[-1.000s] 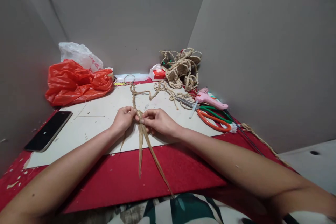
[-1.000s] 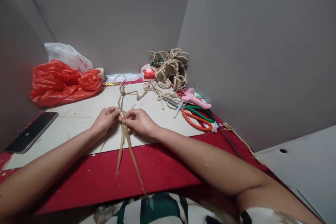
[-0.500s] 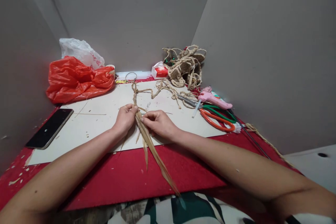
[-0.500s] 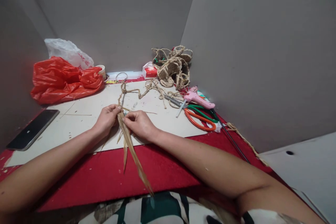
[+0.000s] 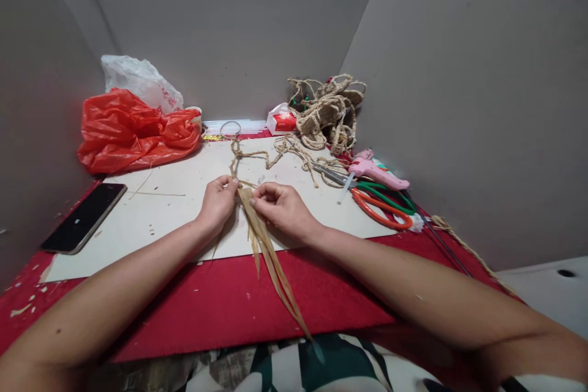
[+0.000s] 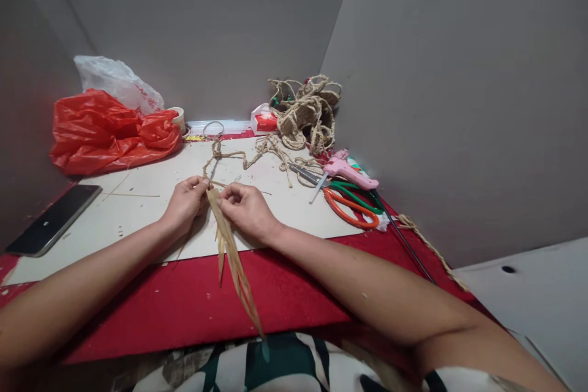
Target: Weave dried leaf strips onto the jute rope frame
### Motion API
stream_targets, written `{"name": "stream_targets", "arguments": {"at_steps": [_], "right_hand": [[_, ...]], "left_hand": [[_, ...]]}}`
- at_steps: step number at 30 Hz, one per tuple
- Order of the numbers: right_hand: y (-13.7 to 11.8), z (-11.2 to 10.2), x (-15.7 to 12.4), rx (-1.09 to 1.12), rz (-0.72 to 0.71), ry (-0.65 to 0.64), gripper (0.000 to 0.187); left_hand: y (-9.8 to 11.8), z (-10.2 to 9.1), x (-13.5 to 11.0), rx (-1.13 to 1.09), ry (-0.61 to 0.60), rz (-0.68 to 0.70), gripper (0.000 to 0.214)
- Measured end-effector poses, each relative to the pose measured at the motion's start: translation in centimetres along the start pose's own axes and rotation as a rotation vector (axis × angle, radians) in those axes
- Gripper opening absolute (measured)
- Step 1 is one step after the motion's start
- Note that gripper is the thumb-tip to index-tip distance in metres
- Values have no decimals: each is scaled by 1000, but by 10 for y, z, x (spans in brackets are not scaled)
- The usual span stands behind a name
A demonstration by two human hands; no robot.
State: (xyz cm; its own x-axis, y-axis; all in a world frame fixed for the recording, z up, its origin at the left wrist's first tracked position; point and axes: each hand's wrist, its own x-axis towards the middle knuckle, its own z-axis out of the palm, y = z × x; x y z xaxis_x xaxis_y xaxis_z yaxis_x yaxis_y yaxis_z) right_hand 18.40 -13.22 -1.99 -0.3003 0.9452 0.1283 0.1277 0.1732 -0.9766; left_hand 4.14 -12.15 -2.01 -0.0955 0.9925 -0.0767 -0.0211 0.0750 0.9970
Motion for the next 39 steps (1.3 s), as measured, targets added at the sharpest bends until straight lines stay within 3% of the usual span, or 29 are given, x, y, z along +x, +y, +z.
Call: {"name": "stream_targets", "arguments": {"at_steps": [6, 13, 19, 26, 39], "right_hand": [[-2, 4, 0, 33, 35, -13, 12], [3, 4, 0, 36, 35, -22, 13], [2, 6, 0, -69, -79, -18, 11], [3, 13, 2, -61, -32, -10, 11], [1, 15, 4, 50, 30, -70, 20]], "left_hand": [[-3, -2, 4, 103, 104, 190, 18], [-1, -4, 5, 162, 131, 275, 21], [-4, -3, 4, 136, 70, 237, 22], [-13, -3, 9, 167, 37, 213, 21], [-9, -1, 4, 263, 38, 245, 22]]}}
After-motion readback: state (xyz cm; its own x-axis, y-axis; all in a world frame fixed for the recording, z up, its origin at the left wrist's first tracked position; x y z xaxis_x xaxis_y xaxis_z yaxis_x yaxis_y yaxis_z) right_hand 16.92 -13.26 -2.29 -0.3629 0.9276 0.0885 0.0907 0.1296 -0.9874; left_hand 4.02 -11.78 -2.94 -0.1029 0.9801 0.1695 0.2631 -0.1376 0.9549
